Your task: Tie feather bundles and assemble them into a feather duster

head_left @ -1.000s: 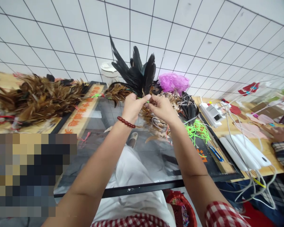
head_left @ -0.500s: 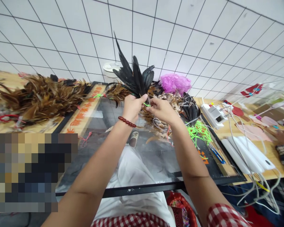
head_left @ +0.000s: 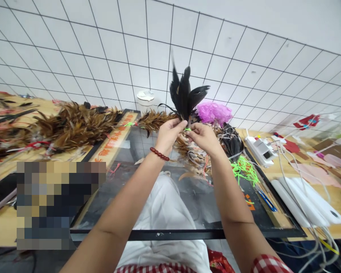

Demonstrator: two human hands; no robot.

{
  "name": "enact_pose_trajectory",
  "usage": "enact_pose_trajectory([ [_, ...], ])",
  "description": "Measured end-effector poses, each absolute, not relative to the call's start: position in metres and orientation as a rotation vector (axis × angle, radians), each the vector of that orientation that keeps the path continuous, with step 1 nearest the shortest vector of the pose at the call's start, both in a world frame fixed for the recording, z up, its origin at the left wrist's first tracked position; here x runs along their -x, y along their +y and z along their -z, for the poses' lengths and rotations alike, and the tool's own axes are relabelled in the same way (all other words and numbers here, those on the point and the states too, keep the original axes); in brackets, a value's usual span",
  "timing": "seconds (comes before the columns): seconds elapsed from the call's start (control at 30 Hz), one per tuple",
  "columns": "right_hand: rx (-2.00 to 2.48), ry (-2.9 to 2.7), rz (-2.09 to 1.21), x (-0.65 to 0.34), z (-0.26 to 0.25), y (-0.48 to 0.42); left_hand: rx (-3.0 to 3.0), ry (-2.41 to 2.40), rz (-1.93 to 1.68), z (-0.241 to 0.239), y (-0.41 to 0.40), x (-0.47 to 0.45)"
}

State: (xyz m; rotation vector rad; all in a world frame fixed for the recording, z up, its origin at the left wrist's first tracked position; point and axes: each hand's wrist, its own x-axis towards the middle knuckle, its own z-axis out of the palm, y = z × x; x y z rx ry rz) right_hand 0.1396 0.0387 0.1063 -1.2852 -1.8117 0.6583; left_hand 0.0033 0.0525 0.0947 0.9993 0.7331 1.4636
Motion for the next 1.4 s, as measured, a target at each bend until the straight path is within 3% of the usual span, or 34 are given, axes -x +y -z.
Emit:
enact_pose_trajectory([
  [0.77, 1.199, -1.888, -0.427, -0.145, -0.106, 0.032, -0.727, 0.702, -1.277, -0.094, 0.053, -0.003],
  [1.17, 1.224, -2.045, -0.15, -0.148, -0.105, 0.032, -0.627, 0.673, -1.166, -0.08, 0.058, -0.008],
  [1.4, 1.261, -2.147, 0.259, -0.146, -0.102, 0.032, -0.616, 0.65, -1.181, -0.079, 0.056, -0.012],
])
